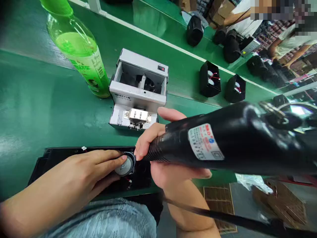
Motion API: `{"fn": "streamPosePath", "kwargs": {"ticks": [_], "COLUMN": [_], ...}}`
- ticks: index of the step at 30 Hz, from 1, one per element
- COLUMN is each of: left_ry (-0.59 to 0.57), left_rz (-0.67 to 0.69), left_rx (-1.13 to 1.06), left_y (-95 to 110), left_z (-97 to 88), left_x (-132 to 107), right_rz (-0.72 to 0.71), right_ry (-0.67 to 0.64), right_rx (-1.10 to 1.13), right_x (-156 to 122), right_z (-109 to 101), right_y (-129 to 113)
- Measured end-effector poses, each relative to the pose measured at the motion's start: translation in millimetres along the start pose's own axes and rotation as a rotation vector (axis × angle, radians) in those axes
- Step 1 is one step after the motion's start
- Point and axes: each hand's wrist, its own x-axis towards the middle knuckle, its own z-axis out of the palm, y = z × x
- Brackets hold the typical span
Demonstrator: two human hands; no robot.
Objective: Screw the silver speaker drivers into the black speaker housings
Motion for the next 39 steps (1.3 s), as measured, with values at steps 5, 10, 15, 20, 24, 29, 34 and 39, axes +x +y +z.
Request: {"fn": "streamPosePath", "kwargs": {"ticks": [5,10,15,20,24,29,34,39], "left_ry": [-0.027,-0.117,-0.223,-0.269,-0.324,-0.354,-0.379,-0.362], "left_rz": [-0.029,-0.085,-0.115,-0.167,-0.198,-0.217,-0.245,-0.239], "left_rx": [-0.003,-0.057,-0.103,-0.138,-0.140,-0.115,-0.130,-0.128], "left_y": [2,-1,-6,-4,0,2,3,3], "left_z": [-0.7,-1.0,-0.2,-3.1,-9.9,-10.6,-5.4,-0.9], "left_x": [-5,-1,3,5,7,6,1,-2], "right_rz": [0.003,0.015,-0.122,-0.205,-0.221,-0.237,-0.194,-0.381], "right_ry": [-0.001,0.026,-0.099,-0.121,-0.100,-0.016,0.074,0.207], "right_rx": [-0.029,-0.053,-0.105,-0.160,-0.166,-0.169,-0.168,-0.182], "right_x": [0,-1,2,1,-4,-13,-10,28], "right_z": [4,14,12,13,13,13,20,36], "right_y": [-4,3,24,35,36,41,17,-21]}}
